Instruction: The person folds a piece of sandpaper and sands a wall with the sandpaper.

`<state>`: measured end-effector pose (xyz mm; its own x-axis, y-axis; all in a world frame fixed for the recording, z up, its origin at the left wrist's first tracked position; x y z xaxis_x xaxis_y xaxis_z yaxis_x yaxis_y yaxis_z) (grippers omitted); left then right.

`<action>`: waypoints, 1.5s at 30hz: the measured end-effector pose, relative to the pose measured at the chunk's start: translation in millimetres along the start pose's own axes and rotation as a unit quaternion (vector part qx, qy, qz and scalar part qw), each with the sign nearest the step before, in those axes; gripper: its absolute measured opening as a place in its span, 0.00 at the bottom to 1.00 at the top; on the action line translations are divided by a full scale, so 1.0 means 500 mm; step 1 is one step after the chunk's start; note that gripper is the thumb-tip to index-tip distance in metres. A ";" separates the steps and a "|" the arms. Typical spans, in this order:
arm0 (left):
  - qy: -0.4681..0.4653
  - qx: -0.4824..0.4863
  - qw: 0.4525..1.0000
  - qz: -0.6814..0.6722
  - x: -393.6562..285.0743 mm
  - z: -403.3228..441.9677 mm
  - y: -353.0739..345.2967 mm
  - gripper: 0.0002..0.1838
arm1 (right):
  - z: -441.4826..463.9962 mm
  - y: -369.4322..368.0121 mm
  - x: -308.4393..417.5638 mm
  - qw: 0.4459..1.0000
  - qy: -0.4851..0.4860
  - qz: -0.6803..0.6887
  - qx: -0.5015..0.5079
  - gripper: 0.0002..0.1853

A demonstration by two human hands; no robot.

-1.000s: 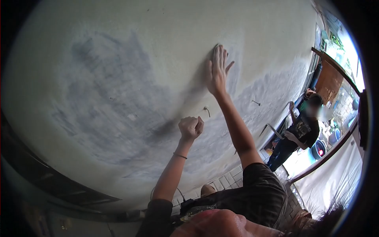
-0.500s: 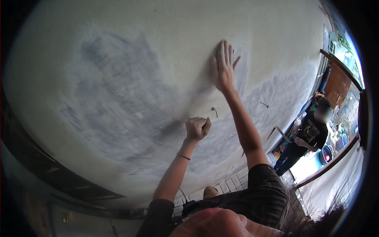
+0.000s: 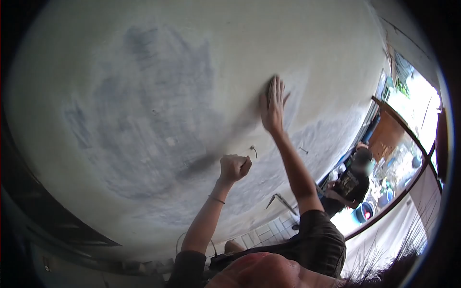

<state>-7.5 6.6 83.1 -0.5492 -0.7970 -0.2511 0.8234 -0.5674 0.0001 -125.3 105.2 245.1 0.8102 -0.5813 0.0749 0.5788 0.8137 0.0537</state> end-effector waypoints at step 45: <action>-0.076 -0.105 0.991 0.030 -0.006 -0.010 0.003 0.24 | -0.071 0.002 -0.017 0.997 -0.007 0.051 -0.059 0.30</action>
<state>-3.9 8.9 79.1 -0.5011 -0.8585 -0.1087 0.8576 -0.4759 -0.1948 -128.3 111.1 209.1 0.8641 -0.4954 0.0888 0.5016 0.8620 -0.0732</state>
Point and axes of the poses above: each hand's wrist, its own z-axis towards the middle knuckle, its own y-axis out of the back of the hand, x = y × z, the point moved 8 cm from there along z, towards the middle knuckle, and after that the axes turned 13 degrees about -x, right-handed, at the moved point
